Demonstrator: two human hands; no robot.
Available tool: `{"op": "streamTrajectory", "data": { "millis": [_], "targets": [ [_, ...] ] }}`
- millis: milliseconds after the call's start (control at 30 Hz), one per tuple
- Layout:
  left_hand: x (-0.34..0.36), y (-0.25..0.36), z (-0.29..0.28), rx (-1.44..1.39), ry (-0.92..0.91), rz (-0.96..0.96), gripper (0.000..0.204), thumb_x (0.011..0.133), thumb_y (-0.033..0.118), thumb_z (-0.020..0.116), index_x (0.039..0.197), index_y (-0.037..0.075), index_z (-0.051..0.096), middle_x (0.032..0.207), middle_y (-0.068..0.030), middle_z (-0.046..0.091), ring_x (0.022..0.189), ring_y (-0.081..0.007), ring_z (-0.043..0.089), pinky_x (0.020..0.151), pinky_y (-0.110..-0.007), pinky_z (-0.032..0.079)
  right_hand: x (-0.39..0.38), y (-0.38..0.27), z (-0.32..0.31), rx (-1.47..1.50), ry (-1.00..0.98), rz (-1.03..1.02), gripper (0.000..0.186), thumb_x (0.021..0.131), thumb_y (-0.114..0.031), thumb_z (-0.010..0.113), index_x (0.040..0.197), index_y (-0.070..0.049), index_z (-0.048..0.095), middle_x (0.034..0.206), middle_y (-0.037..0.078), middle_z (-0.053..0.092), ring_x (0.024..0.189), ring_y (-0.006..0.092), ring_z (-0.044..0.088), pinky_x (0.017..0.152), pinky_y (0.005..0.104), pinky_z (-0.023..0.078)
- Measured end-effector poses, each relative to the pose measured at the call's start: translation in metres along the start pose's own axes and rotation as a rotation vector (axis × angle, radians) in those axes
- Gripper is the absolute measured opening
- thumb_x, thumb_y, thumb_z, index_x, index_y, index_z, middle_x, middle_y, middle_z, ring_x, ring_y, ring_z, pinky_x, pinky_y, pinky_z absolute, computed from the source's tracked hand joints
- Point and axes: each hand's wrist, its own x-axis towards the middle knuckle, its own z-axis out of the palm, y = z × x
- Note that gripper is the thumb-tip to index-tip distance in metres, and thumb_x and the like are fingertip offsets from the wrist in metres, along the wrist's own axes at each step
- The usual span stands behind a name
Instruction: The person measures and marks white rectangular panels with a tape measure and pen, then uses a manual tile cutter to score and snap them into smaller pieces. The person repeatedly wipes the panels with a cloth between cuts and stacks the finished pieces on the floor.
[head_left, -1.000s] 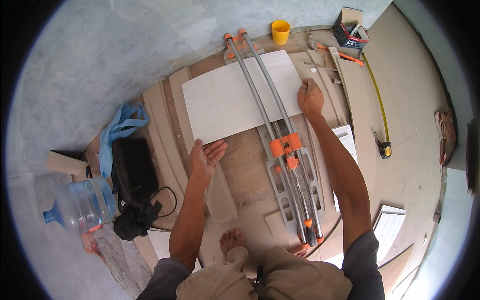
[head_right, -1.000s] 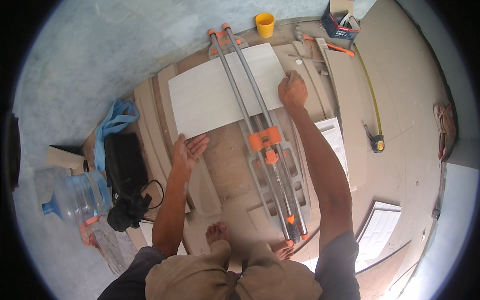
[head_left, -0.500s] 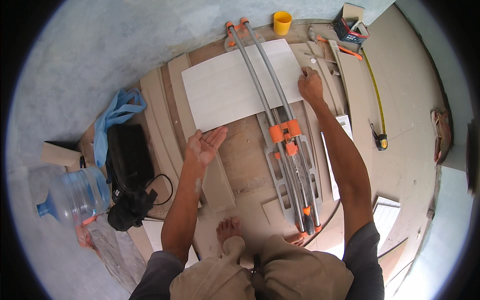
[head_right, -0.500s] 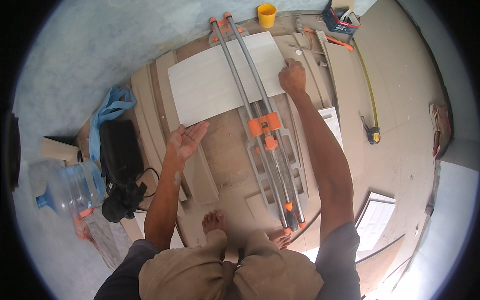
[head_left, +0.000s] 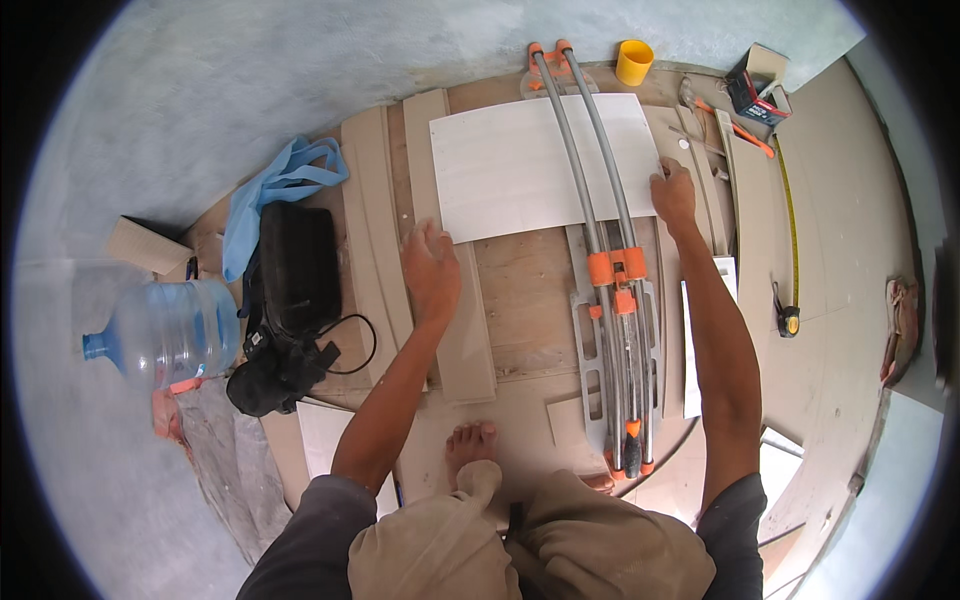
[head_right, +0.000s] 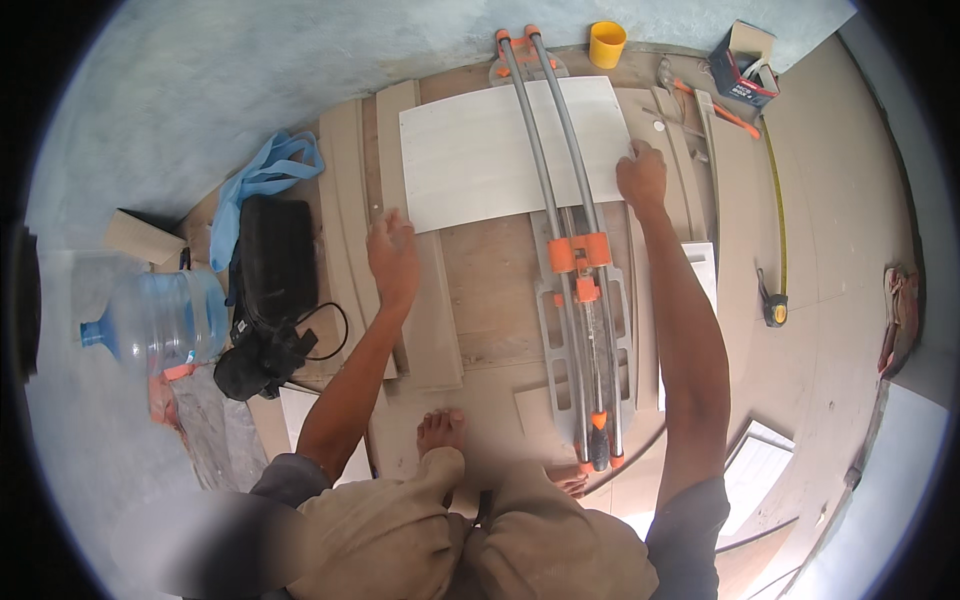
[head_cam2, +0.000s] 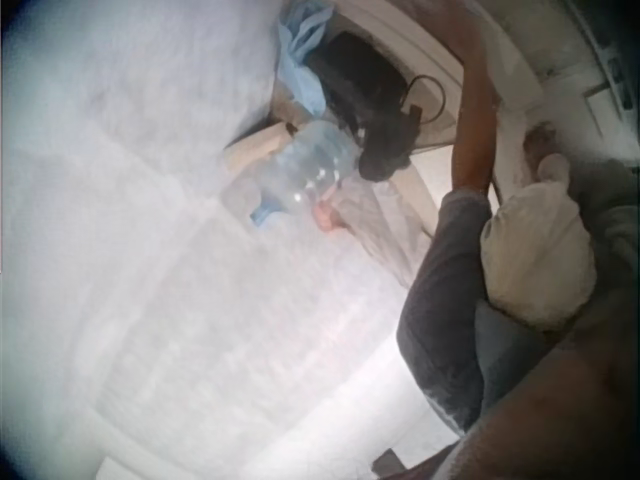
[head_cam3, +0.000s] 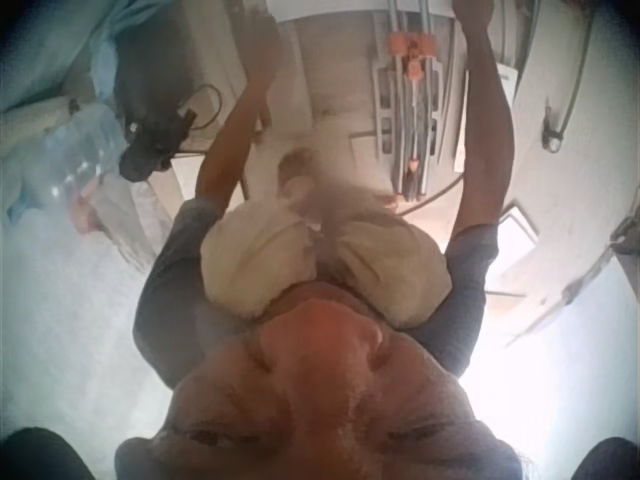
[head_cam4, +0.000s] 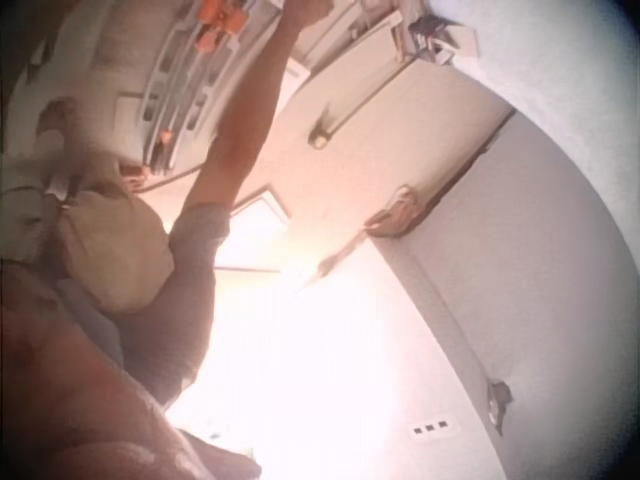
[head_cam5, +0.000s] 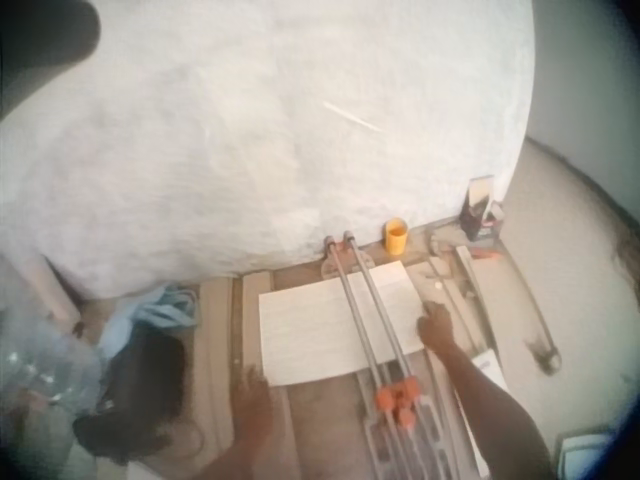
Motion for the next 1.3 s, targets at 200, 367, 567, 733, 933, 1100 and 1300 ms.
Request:
{"op": "streamTrajectory", "data": {
  "millis": [200, 367, 567, 733, 933, 1100, 1300],
  "targets": [
    [-0.002, -0.026, 0.024, 0.268, -0.030, 0.276, 0.055, 0.105, 0.014, 0.048, 0.155, -0.006, 0.037, 0.164, -0.0250, 0.034, 0.158, -0.0350, 0.021, 0.130, -0.049, 0.010, 0.004, 0.019, 0.006, 0.349, -0.050, 0.056, 0.050, 0.084, -0.006, 0.055, 0.132, 0.007, 0.064, 0.126, 0.026, 0.068, 0.115, 0.0349, 0.068, 0.102, 0.0406, 0.051],
    [-0.007, -0.042, 0.021, 0.200, 0.010, 0.294, 0.056, 0.105, 0.011, 0.047, 0.157, -0.005, 0.036, 0.165, -0.0234, 0.033, 0.159, -0.0345, 0.018, 0.130, -0.050, 0.008, -0.003, 0.007, 0.011, 0.422, -0.058, 0.044, 0.050, 0.085, -0.005, 0.058, 0.134, 0.007, 0.062, 0.120, 0.027, 0.071, 0.113, 0.0353, 0.069, 0.103, 0.0398, 0.051],
    [-0.001, -0.042, 0.016, 0.234, -0.017, 0.287, 0.056, 0.103, 0.012, 0.052, 0.157, 0.001, 0.040, 0.166, -0.0162, 0.035, 0.159, -0.0336, 0.019, 0.130, -0.050, 0.010, -0.005, 0.007, 0.007, 0.305, -0.061, -0.012, 0.051, 0.087, -0.003, 0.057, 0.136, 0.008, 0.060, 0.125, 0.023, 0.070, 0.113, 0.0303, 0.069, 0.103, 0.0377, 0.050],
    [0.002, -0.043, 0.015, 0.184, -0.025, 0.289, 0.057, 0.103, 0.013, 0.056, 0.156, 0.001, 0.041, 0.166, -0.0165, 0.036, 0.159, -0.0335, 0.017, 0.130, -0.052, 0.009, -0.006, 0.010, -0.003, 0.421, -0.166, 0.013, 0.052, 0.090, -0.004, 0.057, 0.141, 0.004, 0.058, 0.130, 0.019, 0.068, 0.118, 0.0261, 0.066, 0.104, 0.0353, 0.049],
    [0.003, -0.044, 0.017, 0.195, -0.001, 0.297, 0.060, 0.101, 0.015, 0.060, 0.157, 0.003, 0.042, 0.166, -0.0161, 0.035, 0.159, -0.0344, 0.018, 0.130, -0.048, 0.013, -0.005, 0.017, 0.002, 0.257, 0.050, -0.036, 0.046, 0.092, -0.015, 0.061, 0.134, 0.003, 0.064, 0.121, 0.022, 0.072, 0.111, 0.0309, 0.070, 0.099, 0.0394, 0.052],
    [-0.021, -0.054, -0.006, 0.159, 0.027, 0.351, 0.067, 0.099, 0.017, 0.061, 0.159, 0.001, 0.036, 0.166, -0.0190, 0.035, 0.157, -0.0394, 0.021, 0.129, -0.049, 0.015, -0.036, 0.009, -0.026, 0.262, 0.158, -0.084, 0.044, 0.097, -0.034, 0.065, 0.121, 0.002, 0.070, 0.112, 0.019, 0.075, 0.105, 0.0295, 0.072, 0.096, 0.0391, 0.053],
    [-0.103, -0.093, -0.101, 0.310, -0.140, 0.406, 0.063, 0.098, 0.018, 0.060, 0.156, 0.001, 0.041, 0.160, -0.0206, 0.042, 0.153, -0.0404, 0.031, 0.125, -0.049, 0.025, -0.094, 0.010, -0.085, 0.247, 0.043, 0.049, 0.057, 0.102, -0.050, 0.058, 0.096, 0.003, 0.074, 0.091, 0.015, 0.076, 0.088, 0.0245, 0.071, 0.086, 0.0360, 0.052]
  ]
}}
